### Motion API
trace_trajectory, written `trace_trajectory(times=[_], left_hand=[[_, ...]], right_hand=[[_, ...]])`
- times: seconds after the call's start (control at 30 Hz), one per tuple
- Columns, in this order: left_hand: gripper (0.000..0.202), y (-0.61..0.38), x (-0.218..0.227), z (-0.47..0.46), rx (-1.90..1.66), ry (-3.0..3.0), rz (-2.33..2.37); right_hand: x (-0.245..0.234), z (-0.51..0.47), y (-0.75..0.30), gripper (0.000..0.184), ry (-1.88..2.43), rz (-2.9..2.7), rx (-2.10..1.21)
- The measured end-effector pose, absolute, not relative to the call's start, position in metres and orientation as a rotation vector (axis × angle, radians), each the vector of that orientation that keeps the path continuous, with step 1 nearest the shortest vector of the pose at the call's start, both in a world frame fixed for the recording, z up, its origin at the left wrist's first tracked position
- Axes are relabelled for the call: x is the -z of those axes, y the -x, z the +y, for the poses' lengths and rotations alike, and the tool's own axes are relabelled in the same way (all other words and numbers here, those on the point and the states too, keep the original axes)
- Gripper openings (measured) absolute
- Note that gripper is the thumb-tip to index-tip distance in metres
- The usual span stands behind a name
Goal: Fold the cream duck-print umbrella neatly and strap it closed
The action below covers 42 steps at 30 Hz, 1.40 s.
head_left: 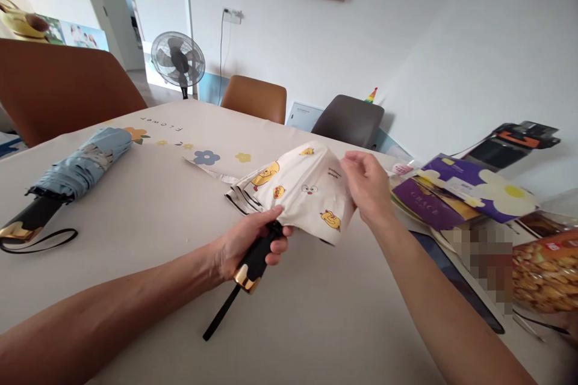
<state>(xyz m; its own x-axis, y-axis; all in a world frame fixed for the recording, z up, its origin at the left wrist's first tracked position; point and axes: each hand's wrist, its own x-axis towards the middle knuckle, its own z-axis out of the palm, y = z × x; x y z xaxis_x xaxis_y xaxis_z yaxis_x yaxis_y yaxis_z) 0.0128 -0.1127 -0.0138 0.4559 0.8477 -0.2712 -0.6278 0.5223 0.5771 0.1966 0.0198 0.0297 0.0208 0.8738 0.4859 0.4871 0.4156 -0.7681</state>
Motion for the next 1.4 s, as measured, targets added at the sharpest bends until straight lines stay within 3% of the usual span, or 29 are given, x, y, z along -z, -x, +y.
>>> trace_trajectory(times=[0.1,0.33,0.6,0.83,1.0,1.13,1.4], left_hand=[[0.023,-0.006,0.015,-0.107,-0.987,-0.405,0.526],[0.017,-0.004,0.031,-0.098,-1.089,-0.323,0.646],[0.018,-0.006,0.033,-0.099,-1.069,-0.327,0.734],[0.022,-0.006,0.035,-0.098,-1.036,-0.292,0.738],[0.022,-0.005,0.035,-0.097,-1.030,-0.297,0.701],[0.019,-0.005,0.033,-0.097,-1.031,-0.290,0.643],[0.021,-0.001,0.033,-0.096,-1.006,-0.197,0.535]], right_hand=[[-0.022,0.029,-0.219,0.024,1.311,-1.443,-0.574],[0.009,0.028,-0.220,0.028,1.268,-1.290,-1.387],[0.010,0.025,-0.218,0.022,1.337,-1.057,-1.722],[-0.021,0.008,-0.211,0.011,1.199,-1.135,-1.482],[-0.036,-0.003,-0.191,0.013,1.042,-1.122,-1.718],[-0.055,0.004,-0.168,0.004,0.942,-0.970,-1.635],[-0.067,0.023,-0.128,0.020,0.860,-0.957,-1.555]])
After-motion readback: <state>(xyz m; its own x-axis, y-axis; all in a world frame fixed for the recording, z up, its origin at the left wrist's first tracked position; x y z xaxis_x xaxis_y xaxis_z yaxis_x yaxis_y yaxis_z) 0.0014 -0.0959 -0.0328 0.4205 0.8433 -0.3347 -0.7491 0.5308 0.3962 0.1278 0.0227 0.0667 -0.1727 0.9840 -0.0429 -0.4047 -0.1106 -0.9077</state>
